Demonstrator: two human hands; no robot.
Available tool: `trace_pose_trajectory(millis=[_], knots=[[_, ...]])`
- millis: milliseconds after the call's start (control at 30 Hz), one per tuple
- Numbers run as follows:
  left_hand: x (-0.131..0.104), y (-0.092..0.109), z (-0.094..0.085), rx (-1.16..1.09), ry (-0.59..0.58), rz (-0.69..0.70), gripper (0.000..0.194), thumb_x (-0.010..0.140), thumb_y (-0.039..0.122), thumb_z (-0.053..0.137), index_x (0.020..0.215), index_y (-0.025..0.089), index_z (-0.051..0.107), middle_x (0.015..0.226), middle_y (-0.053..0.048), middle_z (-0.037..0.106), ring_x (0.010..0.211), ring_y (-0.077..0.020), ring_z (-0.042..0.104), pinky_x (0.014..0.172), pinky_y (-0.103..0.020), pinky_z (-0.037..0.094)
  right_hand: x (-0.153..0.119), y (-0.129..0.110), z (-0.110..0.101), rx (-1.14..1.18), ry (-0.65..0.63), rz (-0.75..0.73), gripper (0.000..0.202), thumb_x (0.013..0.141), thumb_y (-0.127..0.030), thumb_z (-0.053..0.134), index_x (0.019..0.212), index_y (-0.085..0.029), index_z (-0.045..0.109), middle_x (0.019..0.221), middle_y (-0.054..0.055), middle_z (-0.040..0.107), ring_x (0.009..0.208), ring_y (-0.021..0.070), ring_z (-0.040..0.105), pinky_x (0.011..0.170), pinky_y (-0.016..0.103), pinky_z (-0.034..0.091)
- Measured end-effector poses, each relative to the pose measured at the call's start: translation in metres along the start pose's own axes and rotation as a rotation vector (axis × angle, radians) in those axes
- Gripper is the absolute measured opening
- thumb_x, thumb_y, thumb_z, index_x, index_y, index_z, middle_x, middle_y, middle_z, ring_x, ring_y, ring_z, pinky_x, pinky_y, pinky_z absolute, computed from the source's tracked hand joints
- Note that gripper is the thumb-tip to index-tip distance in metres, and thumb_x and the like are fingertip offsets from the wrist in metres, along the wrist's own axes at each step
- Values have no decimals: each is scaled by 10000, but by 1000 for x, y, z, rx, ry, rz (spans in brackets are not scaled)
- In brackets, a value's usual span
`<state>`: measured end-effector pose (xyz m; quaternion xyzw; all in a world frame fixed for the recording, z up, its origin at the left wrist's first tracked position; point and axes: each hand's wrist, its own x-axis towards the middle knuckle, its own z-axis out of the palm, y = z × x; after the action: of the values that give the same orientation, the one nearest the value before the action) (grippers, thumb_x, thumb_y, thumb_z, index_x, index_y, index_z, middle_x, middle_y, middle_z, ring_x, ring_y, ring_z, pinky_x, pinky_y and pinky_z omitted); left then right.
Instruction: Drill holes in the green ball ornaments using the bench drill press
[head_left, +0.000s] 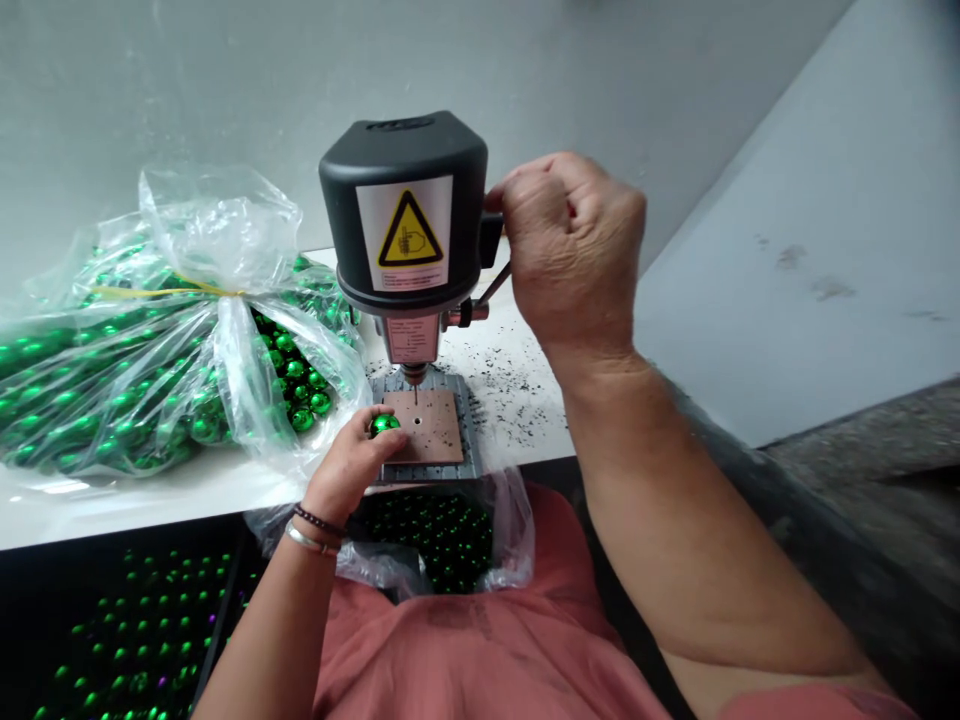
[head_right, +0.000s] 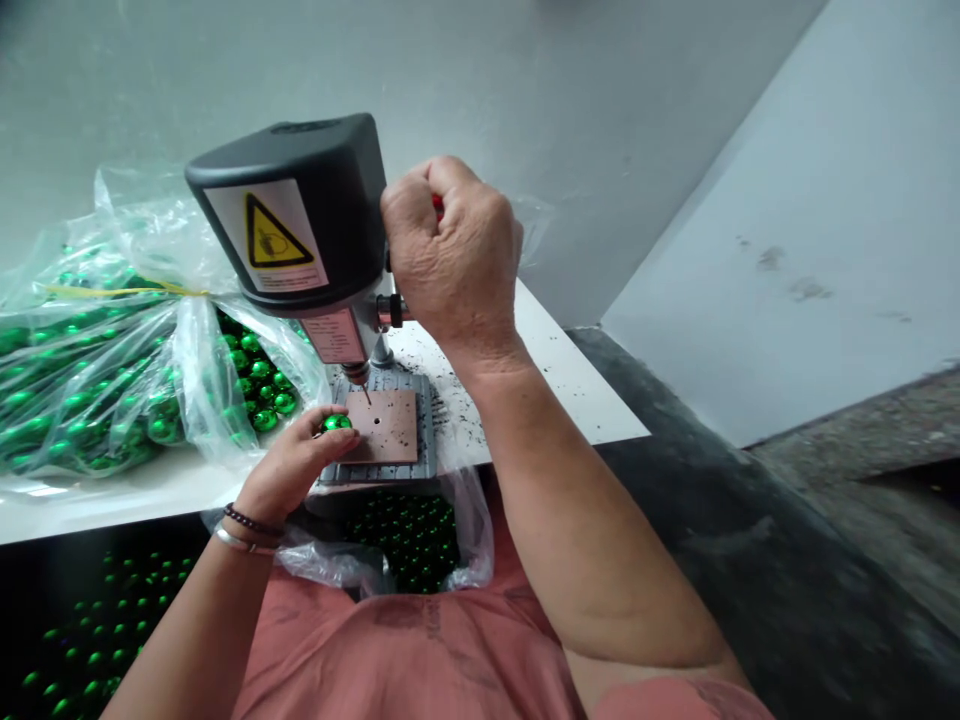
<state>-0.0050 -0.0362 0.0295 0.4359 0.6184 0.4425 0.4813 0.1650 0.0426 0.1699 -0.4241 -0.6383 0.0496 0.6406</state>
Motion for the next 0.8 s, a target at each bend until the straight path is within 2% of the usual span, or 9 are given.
trace_pose_trajectory(millis=[100, 300, 467, 567, 700, 800], knots=[[3, 1, 3, 378, 48, 151, 410, 705, 372, 595, 1061, 169, 609, 898, -46, 657, 816, -178, 593, 760, -315, 451, 0, 1, -1, 18, -11, 0, 266, 803, -239, 420, 691, -144, 641, 585, -26, 528, 558, 62, 418, 585, 223, 335], [10, 0, 13, 656, 40, 225, 344, 753, 351, 536, 1039, 163, 578, 866, -52, 664, 779, -178, 618, 713, -289, 468, -1, 2, -1, 30, -16, -1, 296, 809, -279, 391, 698, -135, 625, 576, -46, 517, 578, 55, 461, 618, 211, 338], [10, -3, 12, 939, 5, 414, 439, 733, 267, 548, 1153, 140, 546, 1083, -131, 583, 959, -224, 583, 861, -333, 448, -1, 2, -3, 53, -16, -27, 322, 817, -301, 384, 683, -125, 617, 568, -38, 491, 594, 60, 460, 598, 213, 336], [11, 1, 8, 958, 12, 431, 363, 728, 258, 548, 1071, 150, 598, 1093, -128, 571, 951, -214, 580, 869, -325, 446, -2, 2, -4, 66, -26, -25, 315, 820, -305, 382, 688, -129, 608, 578, -38, 490, 599, 61, 461, 604, 213, 345], [14, 4, 6, 782, 104, 286, 340, 743, 338, 548, 1035, 165, 575, 925, -71, 636, 809, -188, 601, 755, -316, 466, -3, 1, -4, 66, -19, -18, 309, 819, -311, 388, 673, -136, 597, 575, -39, 487, 602, 63, 460, 626, 216, 356], [19, -3, 9, 671, 142, 257, 319, 754, 378, 544, 1005, 182, 573, 897, -47, 652, 811, -179, 604, 746, -302, 451, -4, 1, -4, 80, -17, -13, 308, 819, -318, 387, 662, -136, 580, 570, -41, 482, 601, 62, 452, 615, 212, 349]])
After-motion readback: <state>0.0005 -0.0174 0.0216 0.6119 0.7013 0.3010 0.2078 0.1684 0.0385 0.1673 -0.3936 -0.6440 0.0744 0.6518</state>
